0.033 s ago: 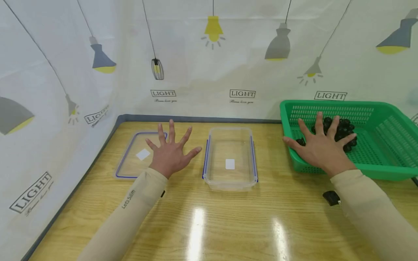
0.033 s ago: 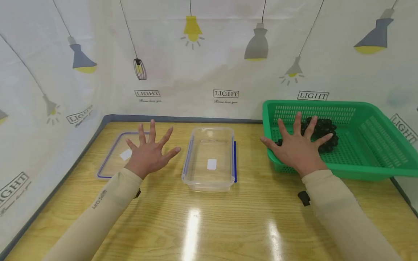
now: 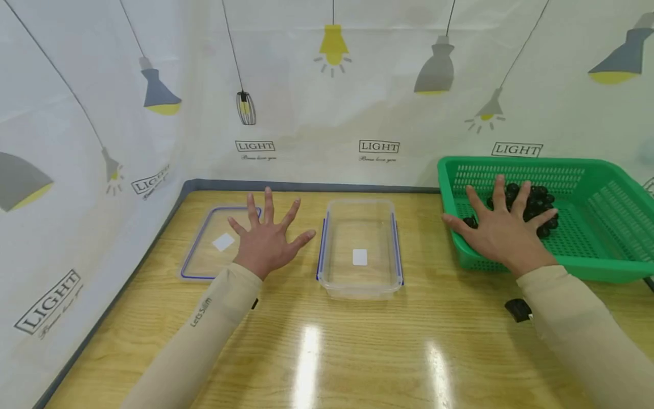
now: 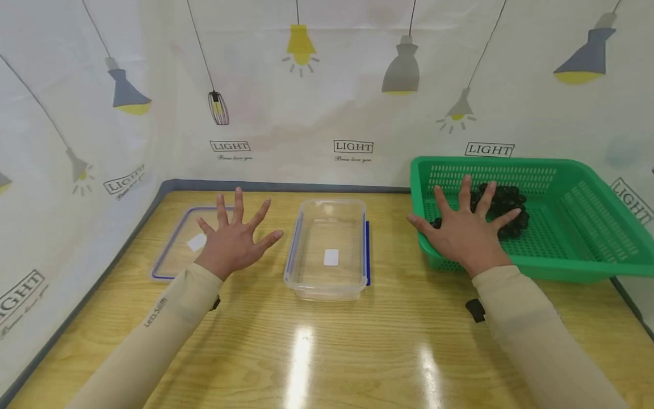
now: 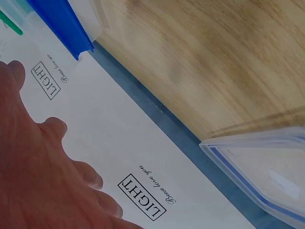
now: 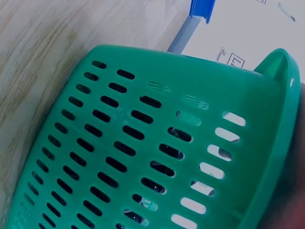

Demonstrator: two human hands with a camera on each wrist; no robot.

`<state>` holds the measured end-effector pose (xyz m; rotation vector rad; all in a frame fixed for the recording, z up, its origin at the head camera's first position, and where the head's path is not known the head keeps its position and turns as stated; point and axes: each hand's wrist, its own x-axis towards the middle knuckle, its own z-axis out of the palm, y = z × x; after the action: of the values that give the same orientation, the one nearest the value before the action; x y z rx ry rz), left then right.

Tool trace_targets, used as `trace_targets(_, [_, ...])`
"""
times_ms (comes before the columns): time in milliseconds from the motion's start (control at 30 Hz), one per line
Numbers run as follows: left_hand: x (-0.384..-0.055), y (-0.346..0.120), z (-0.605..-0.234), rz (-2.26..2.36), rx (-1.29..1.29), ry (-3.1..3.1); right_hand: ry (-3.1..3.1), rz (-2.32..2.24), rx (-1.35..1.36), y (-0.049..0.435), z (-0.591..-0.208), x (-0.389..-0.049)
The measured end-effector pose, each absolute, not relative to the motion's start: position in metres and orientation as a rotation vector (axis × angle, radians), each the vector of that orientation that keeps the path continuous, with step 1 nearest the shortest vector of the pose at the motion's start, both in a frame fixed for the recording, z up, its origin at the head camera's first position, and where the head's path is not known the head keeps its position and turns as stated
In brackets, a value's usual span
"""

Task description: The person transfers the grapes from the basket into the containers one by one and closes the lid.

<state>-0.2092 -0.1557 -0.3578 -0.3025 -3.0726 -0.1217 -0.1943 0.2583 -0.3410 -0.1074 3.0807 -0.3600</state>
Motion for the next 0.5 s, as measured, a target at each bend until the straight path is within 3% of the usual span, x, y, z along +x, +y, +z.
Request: trace_targets(500, [-0.2112,-0.152,-0.3592,-0.134,-0.298,-3.114,3.086,-0.391,-0.115,0.2586,-0.3411,-0.1915])
